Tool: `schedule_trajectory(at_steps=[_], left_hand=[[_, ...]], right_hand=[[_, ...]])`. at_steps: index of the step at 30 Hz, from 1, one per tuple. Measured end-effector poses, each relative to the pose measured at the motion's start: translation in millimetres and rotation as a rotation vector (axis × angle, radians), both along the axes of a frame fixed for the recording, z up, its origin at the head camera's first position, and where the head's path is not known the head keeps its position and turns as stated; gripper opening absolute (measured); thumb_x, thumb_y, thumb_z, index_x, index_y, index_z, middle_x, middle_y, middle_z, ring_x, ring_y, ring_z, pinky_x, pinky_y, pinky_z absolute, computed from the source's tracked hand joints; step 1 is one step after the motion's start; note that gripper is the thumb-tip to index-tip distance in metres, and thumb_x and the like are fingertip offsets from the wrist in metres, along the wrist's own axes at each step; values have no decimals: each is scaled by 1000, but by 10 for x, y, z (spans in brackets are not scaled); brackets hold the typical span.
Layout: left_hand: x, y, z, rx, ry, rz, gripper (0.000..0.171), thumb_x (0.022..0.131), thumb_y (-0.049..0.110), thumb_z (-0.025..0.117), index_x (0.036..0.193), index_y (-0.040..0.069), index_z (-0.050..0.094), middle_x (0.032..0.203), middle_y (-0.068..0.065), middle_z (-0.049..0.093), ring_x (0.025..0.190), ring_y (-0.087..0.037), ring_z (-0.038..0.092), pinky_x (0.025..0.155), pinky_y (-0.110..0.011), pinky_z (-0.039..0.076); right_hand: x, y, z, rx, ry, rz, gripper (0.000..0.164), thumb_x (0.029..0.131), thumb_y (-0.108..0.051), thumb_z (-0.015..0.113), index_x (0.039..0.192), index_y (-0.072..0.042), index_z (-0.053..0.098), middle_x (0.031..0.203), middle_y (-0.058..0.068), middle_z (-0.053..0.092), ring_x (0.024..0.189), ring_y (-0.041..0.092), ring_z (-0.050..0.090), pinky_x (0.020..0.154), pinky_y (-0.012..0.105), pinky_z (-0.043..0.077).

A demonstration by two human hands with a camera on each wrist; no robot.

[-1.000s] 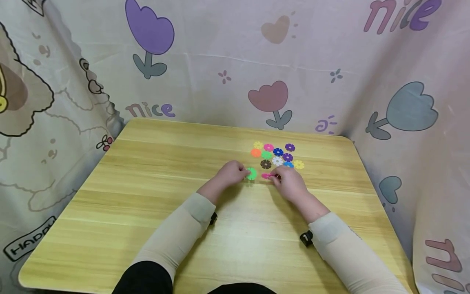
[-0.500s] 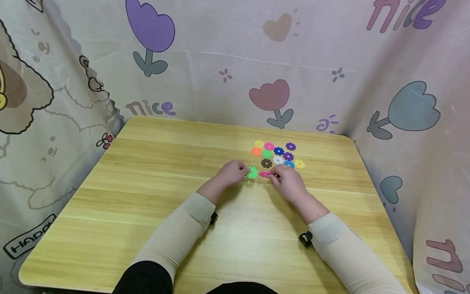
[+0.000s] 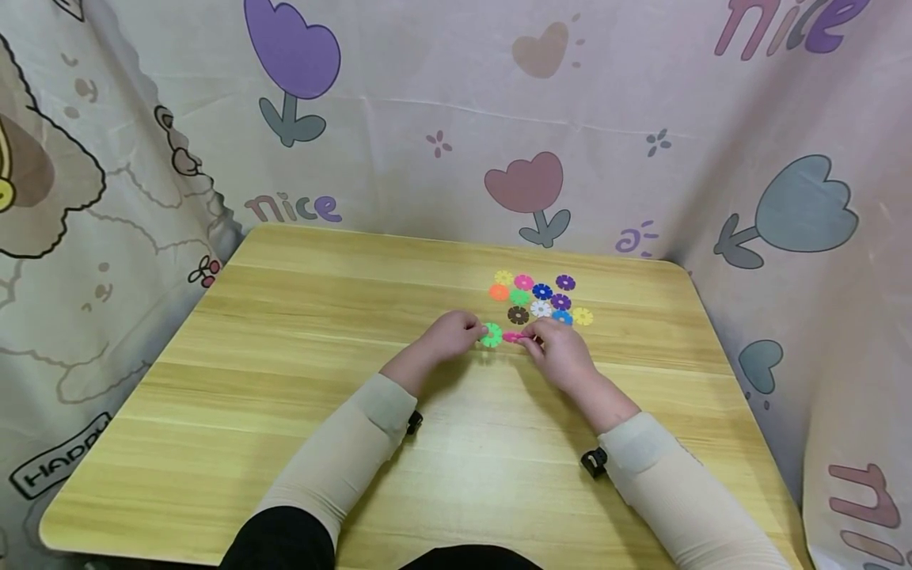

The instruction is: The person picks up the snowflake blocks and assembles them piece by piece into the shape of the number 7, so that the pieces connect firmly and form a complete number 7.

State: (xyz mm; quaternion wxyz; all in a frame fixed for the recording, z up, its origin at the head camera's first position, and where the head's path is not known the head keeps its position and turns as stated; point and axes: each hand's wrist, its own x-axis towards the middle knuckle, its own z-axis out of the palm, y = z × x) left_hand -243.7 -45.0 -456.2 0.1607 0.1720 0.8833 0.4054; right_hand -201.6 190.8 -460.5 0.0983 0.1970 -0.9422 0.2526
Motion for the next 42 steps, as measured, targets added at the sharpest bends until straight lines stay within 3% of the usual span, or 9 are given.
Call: schedule_trajectory(at_steps=[24,42], left_hand=[[-2,-24,-14,70,-52,-33,42,112,28,55,73,14,50,64,2,47,54,-12,39,55,-27,36],[59,-36,44,192,-124,10,37,111,25,57,75,13,53,69,1,53,54,-12,42,52,-26,42]], right_hand=[[-1,-23,-10,-26,61,59,6,99,-10,75,98,-4,74,99,7,75,86,27,69,81,44,59],[16,-21,-11,-140,225,150,4,94,-5,78,95,-2,76,96,10,77,83,27,71,74,42,59]])
